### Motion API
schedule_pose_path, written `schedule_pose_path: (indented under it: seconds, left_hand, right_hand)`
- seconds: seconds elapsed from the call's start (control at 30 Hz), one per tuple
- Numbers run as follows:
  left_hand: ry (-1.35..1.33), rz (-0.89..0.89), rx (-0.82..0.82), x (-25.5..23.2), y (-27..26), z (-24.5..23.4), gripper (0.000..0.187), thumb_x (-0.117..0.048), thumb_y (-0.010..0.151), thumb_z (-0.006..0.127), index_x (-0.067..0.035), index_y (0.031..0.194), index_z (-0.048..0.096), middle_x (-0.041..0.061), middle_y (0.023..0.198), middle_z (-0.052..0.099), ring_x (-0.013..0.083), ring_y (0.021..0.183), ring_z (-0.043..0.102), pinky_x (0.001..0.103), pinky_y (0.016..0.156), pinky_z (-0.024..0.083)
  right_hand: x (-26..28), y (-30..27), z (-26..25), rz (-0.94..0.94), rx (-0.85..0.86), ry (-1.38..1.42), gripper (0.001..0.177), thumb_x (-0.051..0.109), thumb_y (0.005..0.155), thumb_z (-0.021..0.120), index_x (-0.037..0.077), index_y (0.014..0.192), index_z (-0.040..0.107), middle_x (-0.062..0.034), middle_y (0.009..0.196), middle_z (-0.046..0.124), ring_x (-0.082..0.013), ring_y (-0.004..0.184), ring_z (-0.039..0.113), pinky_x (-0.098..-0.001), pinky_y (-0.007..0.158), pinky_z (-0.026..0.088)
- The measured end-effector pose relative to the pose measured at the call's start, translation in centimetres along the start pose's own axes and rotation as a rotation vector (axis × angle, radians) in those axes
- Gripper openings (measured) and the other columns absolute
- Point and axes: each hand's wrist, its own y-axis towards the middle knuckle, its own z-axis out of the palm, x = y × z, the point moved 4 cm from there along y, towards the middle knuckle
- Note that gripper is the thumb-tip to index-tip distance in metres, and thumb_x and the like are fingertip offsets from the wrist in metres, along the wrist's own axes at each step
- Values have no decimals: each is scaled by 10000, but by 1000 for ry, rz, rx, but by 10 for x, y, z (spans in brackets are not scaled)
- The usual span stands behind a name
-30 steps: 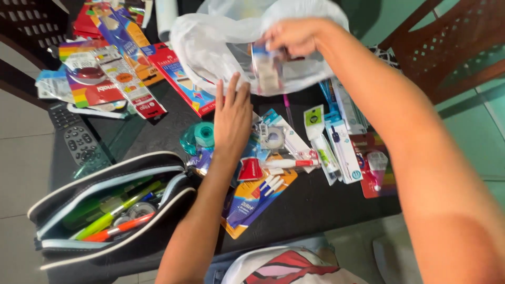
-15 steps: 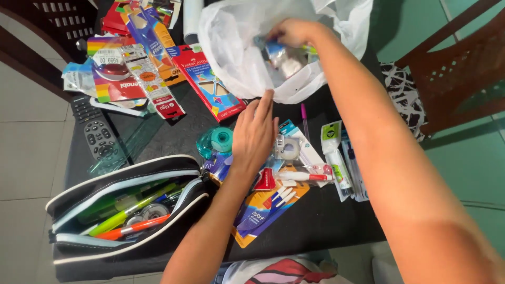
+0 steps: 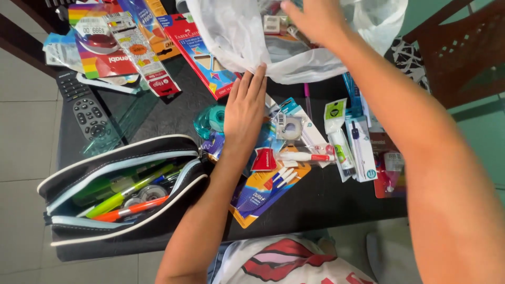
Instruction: The person unpacks stationery items from a plastic bag onto a table, removes them from packaging, and places them into a pencil case. Items handled include a correction tape, highlighters, and pens. The person opens packages, removes items, and places them into the case.
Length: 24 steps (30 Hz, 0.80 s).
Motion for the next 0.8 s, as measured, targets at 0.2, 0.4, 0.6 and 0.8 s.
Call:
schedule_pose_path:
  seconds: [0.2, 0.4, 0.6, 0.8]
  left_hand:
    - [-98, -60, -166, -4, -4, 9, 458, -62, 1135, 601, -91, 1592, 599, 51, 1756, 462, 277, 1563, 491, 445, 1312, 382]
    - [-90, -77, -96, -11, -2, 12, 611, -239, 1070, 726, -121, 1645, 556, 35, 1801, 384, 269, 1588, 464, 458, 1334, 371]
    - [-165, -67, -42, -13, -8, 18, 661, -257, 1072, 717, -97, 1679, 509, 55, 1805, 385, 278, 1586, 468, 476, 1334, 355]
    - [-170, -53, -55, -12, -5, 11, 562, -210, 1121, 632, -84, 1658, 525, 54, 1798, 391, 279, 1572, 467, 460, 1318, 366]
  right_hand:
    - [131, -149, -51, -654, -74, 111, 172, 282, 1093, 762, 119, 1047, 797, -65, 956, 712, -302, 937, 721, -424, 863, 605]
    - [137, -205, -39, -417, 360, 112, 492, 253, 1036, 728, 28, 1465, 646, -265, 1490, 642, -458, 1437, 611, -558, 1128, 554]
    - [116, -211, -29, -224, 279, 147, 586, 167, 992, 803, 71, 1528, 588, -212, 1349, 710, -408, 1324, 694, -528, 1086, 611]
    - [64, -201, -28, 472, 273, 1344, 560, 299, 1077, 554, 68, 1587, 556, -156, 1410, 741, -272, 1237, 772, -400, 1086, 629]
